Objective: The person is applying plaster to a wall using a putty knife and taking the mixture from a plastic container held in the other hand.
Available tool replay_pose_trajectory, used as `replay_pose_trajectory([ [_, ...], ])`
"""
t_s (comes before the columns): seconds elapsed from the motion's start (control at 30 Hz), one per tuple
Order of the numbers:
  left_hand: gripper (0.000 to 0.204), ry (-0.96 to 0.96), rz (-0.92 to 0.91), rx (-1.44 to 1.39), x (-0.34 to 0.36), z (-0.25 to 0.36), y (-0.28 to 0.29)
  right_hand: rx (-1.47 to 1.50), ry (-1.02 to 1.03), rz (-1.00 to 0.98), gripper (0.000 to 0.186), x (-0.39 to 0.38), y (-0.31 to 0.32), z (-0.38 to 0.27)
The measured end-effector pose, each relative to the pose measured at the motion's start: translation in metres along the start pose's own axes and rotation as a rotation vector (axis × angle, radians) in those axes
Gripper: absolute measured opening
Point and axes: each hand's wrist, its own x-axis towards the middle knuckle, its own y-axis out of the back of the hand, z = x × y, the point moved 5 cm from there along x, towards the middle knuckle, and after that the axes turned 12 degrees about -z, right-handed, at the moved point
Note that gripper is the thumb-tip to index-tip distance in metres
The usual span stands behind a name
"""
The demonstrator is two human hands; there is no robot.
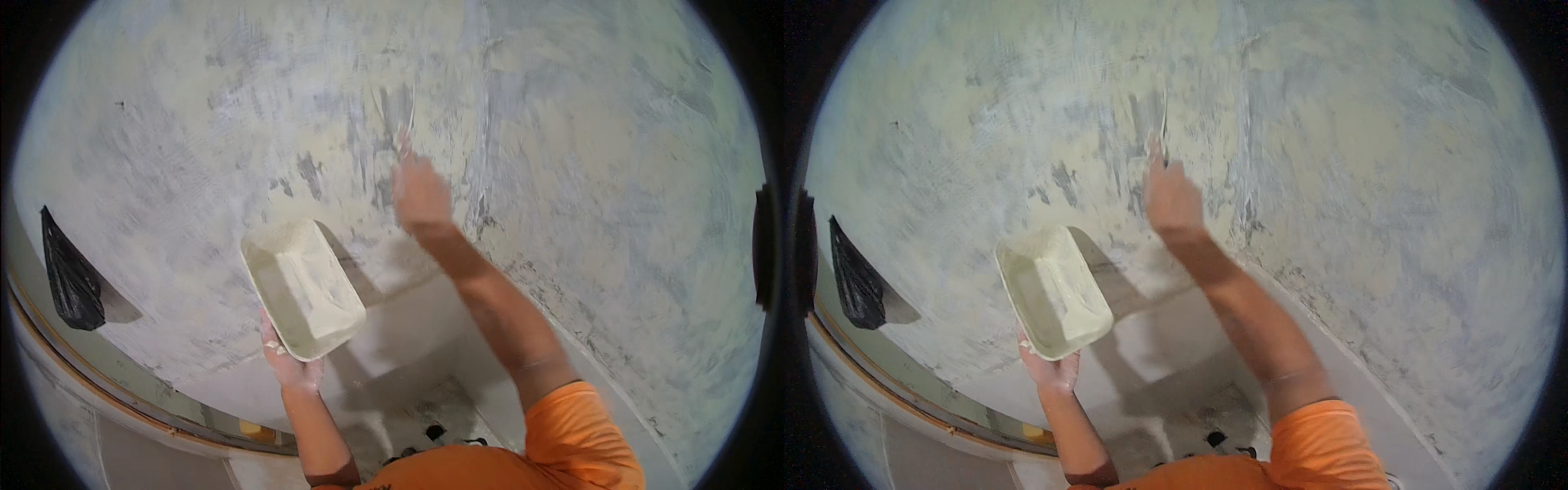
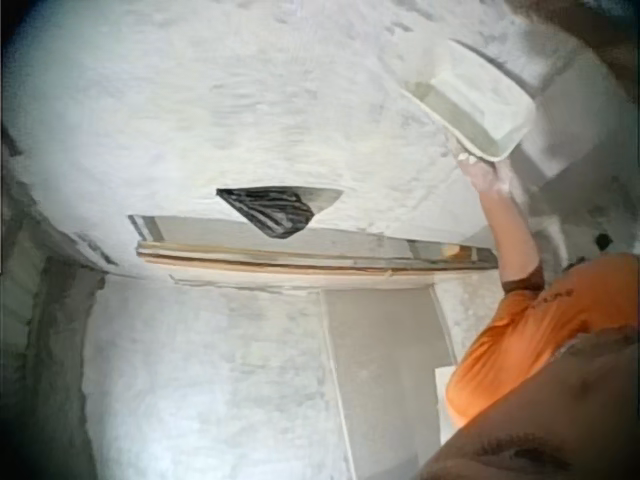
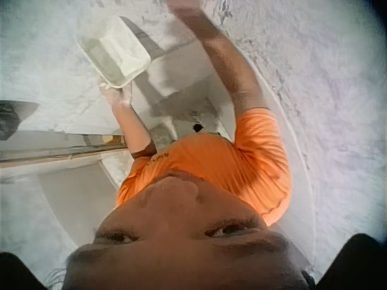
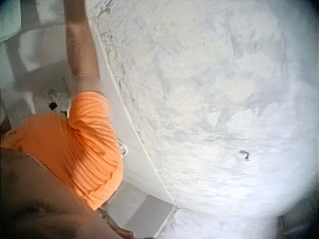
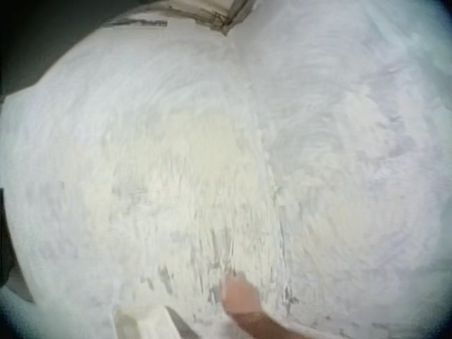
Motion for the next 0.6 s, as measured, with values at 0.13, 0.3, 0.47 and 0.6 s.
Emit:
replay_pose_trajectory([
  [0.13,0.049,-0.035,-0.066,-0.008,0.007,0.0,0.059,0.058,-0.013,-0.294,0.061,-0.114,-0.127,0.008],
  [0.3,0.053,0.011,-0.022,-0.041,-0.005,-0.006,0.109,0.086,-0.096,-0.524,0.044,-0.233,-0.157,0.025],
  [0.47,0.049,0.063,-0.055,-0.05,-0.018,0.022,0.159,0.35,0.111,-0.431,0.045,-0.273,-0.138,0.014],
  [0.6,0.055,0.051,0.053,-0.016,-0.046,0.076,0.207,0.962,-0.179,-0.561,0.041,-0.296,-0.133,-0.05],
])
